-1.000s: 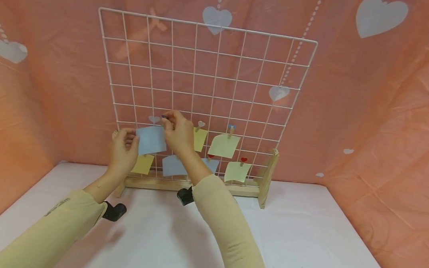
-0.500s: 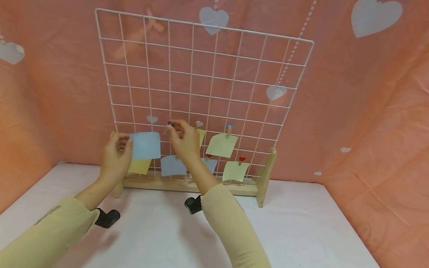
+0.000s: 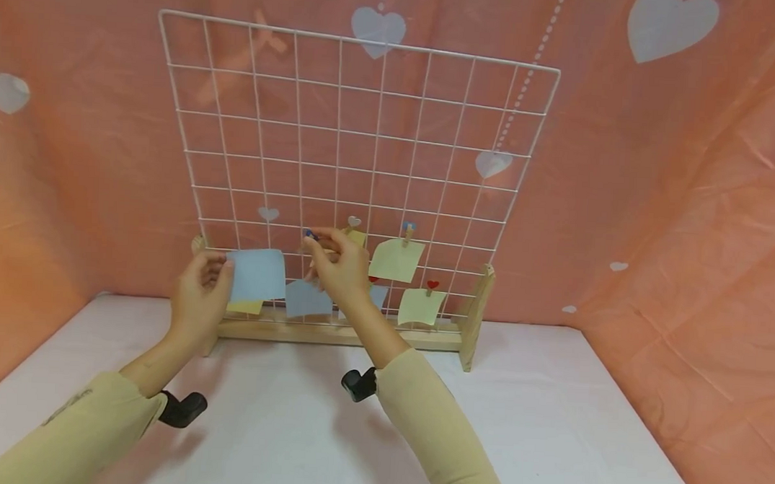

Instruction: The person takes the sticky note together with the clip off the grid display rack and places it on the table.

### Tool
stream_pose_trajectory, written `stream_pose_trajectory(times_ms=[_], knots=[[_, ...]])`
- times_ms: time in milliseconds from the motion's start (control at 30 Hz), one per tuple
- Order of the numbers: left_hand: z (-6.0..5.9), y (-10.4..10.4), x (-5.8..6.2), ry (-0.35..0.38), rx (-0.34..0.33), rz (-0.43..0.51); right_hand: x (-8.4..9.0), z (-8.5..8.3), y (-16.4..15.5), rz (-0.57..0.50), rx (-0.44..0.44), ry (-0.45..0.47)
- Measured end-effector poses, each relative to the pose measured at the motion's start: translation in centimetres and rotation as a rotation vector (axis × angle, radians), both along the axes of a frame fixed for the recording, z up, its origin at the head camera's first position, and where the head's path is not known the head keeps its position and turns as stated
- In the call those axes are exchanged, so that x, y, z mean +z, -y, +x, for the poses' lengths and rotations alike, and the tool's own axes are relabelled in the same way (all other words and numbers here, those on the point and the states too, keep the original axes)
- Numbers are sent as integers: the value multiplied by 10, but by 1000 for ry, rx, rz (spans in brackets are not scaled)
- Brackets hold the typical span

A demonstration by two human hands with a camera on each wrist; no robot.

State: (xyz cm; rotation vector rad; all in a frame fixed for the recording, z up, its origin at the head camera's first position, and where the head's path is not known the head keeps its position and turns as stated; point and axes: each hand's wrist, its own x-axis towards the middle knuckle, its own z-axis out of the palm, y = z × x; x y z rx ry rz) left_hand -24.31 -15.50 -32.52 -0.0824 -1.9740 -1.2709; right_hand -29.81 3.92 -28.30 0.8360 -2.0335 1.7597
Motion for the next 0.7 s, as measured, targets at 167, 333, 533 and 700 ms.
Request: stream_pose_trajectory(times_ms=[167, 333, 533, 700], knots=[[3, -2, -2, -3, 1, 15, -4, 3, -8, -9, 47, -17], [12, -4, -3, 7, -8, 26, -8, 9, -14, -6, 67, -4], [23, -6, 0, 23, -31, 29, -11, 14, -23, -15, 67, 11], [32, -9, 3, 35, -75, 42, -15, 17, -32, -10, 53, 11]])
